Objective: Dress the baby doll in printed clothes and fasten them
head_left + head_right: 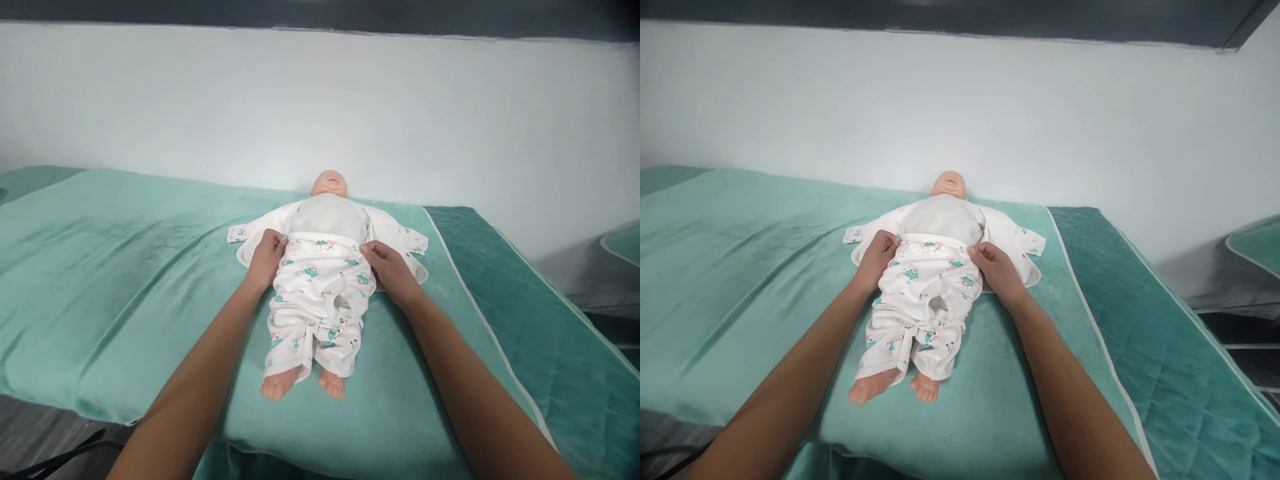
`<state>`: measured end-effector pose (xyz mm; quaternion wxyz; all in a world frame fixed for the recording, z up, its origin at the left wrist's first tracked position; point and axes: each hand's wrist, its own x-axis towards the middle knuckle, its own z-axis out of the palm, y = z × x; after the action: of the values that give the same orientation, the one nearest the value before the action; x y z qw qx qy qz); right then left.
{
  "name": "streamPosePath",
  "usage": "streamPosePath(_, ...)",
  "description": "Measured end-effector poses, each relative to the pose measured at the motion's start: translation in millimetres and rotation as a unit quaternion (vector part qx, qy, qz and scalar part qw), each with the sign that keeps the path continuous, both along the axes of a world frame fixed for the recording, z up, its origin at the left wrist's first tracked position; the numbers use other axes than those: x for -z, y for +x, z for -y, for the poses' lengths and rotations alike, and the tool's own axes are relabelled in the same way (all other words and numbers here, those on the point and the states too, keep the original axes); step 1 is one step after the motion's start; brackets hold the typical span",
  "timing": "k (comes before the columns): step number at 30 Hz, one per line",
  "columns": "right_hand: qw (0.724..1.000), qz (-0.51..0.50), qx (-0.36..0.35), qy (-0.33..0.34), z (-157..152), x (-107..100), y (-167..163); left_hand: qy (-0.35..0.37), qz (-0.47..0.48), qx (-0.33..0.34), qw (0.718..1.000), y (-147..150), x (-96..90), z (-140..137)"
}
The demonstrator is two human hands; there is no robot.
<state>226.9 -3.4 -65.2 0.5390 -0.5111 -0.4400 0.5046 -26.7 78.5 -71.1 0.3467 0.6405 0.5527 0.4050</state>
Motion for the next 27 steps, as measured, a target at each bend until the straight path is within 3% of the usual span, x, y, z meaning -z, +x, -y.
streamPosePath(4, 0.992, 0.028, -0.118, 0.027, 6.7, -1.9, 13.0, 0.002, 0.046, 0.031, 0.998, -2.5, 2.8, 2.8)
streamPosePath(6, 0.99, 0.049, -0.121, 0.053, 7.8, -0.5, 14.5, 0.008, 0.078, 0.039, 0.996, -3.6, 1.4, 6.6)
streamPosePath(13, 0.975, 0.06, 0.051, 0.21, 4.1, 3.6, -9.0, 0.084, 0.106, 0.111, 0.985, -0.3, -15.2, 24.2)
streamPosePath(18, 0.94, 0.146, 0.122, 0.282, 3.0, -2.1, -24.6, 0.062, 0.071, 0.129, 0.987, 5.6, -23.5, 28.5)
streamPosePath(23, 0.918, 0.232, 0.156, 0.281, 4.5, -7.1, -31.3, 0.094, 0.041, 0.118, 0.988, 7.6, -23.3, 22.9)
streamPosePath(27, 0.941, 0.213, 0.148, 0.215, 3.6, -7.1, -30.7, 0.122, 0.063, 0.054, 0.989, 8.4, -15.6, 13.9)
